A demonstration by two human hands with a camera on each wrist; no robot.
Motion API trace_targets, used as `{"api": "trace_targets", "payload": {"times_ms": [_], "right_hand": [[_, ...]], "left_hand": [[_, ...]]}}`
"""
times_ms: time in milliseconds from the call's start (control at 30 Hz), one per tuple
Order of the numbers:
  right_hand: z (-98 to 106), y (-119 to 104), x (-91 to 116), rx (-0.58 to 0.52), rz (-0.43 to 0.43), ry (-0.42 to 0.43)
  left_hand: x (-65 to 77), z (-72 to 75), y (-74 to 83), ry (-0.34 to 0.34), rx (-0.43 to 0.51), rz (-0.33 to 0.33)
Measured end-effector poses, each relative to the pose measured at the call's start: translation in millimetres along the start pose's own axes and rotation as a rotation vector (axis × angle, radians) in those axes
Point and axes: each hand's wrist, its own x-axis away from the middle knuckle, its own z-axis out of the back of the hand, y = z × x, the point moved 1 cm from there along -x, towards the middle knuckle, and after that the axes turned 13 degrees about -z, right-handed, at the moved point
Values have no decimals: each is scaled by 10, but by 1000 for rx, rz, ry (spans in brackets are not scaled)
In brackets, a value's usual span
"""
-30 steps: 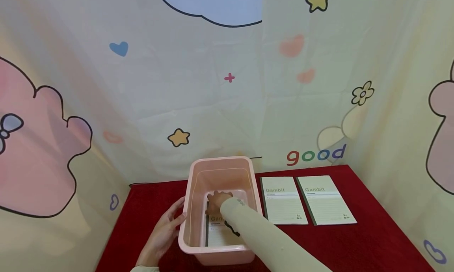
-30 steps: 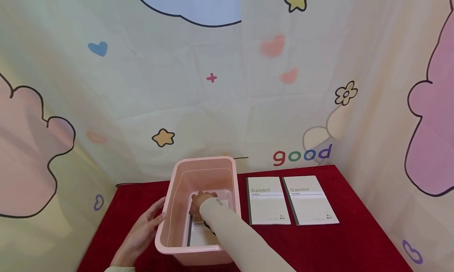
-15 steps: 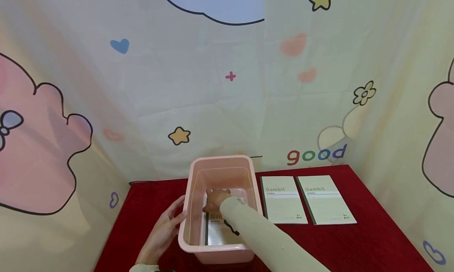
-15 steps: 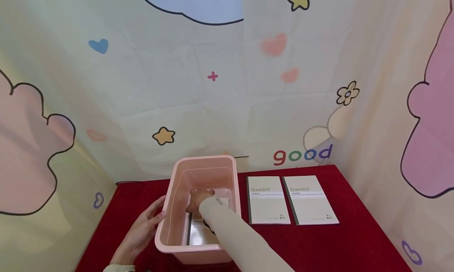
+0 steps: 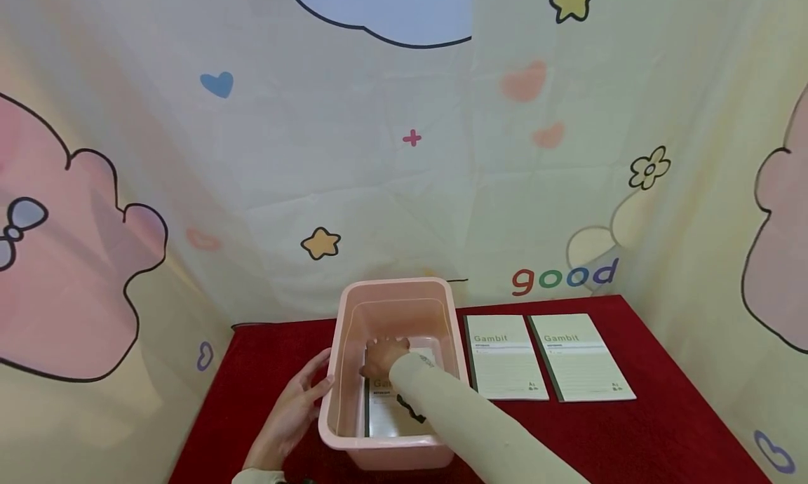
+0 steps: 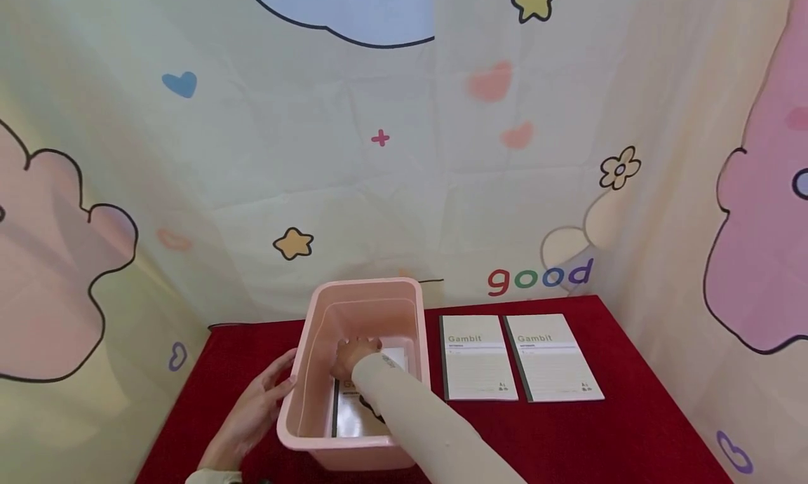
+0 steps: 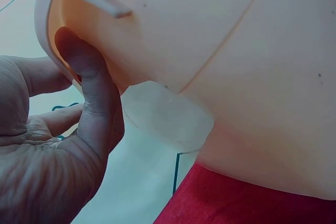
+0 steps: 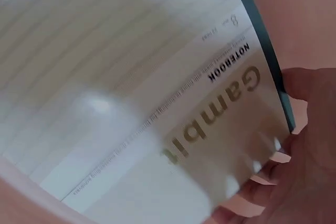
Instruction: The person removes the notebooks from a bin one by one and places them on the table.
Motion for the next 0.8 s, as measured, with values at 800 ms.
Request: {"api": "trace_targets", "payload": {"times_ms": [800], "right_hand": [[-49,-31,-64,147,19,128]], "left_hand": [[11,-11,-13,4,-1,10]]}}
